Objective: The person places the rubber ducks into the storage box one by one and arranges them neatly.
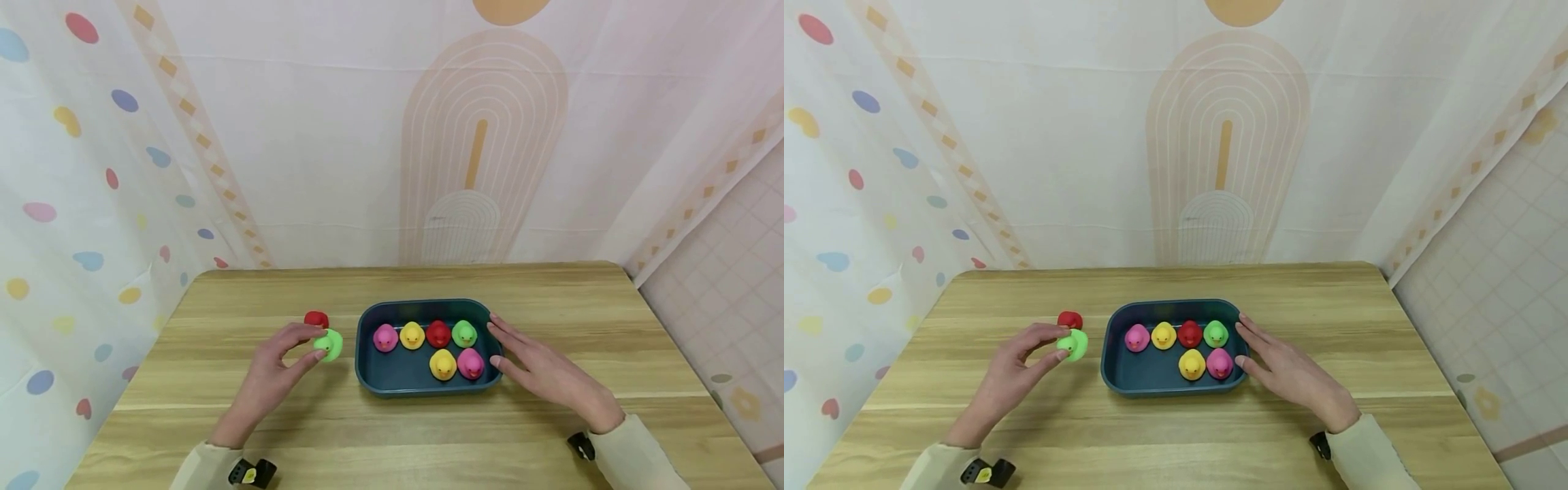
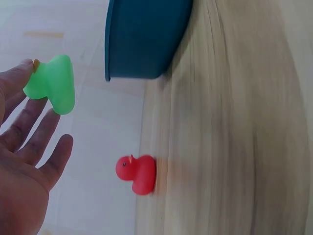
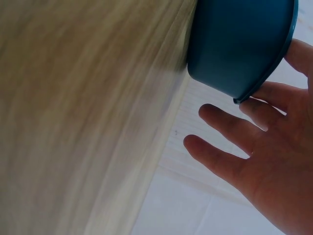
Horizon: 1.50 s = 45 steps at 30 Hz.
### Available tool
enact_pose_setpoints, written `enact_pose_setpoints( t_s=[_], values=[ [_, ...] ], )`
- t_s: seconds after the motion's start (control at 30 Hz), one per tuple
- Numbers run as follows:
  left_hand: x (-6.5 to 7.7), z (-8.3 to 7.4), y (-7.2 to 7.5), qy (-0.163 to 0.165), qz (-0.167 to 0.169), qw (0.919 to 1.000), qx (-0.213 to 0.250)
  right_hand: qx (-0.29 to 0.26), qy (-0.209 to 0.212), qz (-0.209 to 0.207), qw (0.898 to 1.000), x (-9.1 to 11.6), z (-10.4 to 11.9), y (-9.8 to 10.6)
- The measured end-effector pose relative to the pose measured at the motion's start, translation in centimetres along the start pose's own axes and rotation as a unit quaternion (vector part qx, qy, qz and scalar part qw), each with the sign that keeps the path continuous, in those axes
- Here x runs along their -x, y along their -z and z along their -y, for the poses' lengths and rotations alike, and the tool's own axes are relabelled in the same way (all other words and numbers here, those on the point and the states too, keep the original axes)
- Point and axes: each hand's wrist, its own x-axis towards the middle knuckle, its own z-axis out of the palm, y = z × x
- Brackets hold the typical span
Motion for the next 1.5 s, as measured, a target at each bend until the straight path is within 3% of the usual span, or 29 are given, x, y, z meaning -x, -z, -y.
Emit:
enact_pose_setpoints(
  t_s=[0.47, 0.73, 0.93, 1.17, 1.5],
  values=[
    [-0.1, -1.4, -1.3, -0.001, 0.017, 0.9998, -0.013, 0.002, 0.005, -0.001, 1.0, 0.0, 0.0, 0.0],
    [-0.3, -1.8, -2.1, -0.028, 0.022, 0.9994, -0.001, 0.003, 0.006, -0.003, 1.0, 0.0, 0.0, -0.1],
    [-0.5, -2.3, -2.6, -0.023, 0.042, 0.9988, -0.005, 0.002, 0.009, -0.004, 1.0, 0.1, 0.1, -0.1],
    [-1.0, -2.9, -3.7, -0.053, 0.066, 0.9964, 0.0, 0.003, 0.008, -0.003, 1.0, 0.1, 0.1, 0.0],
    [-1.6, -4.0, -5.0, -0.04, 0.123, 0.9916, 0.001, 0.004, 0.007, -0.004, 1.0, 0.1, 0.0, -0.1]
  ],
)
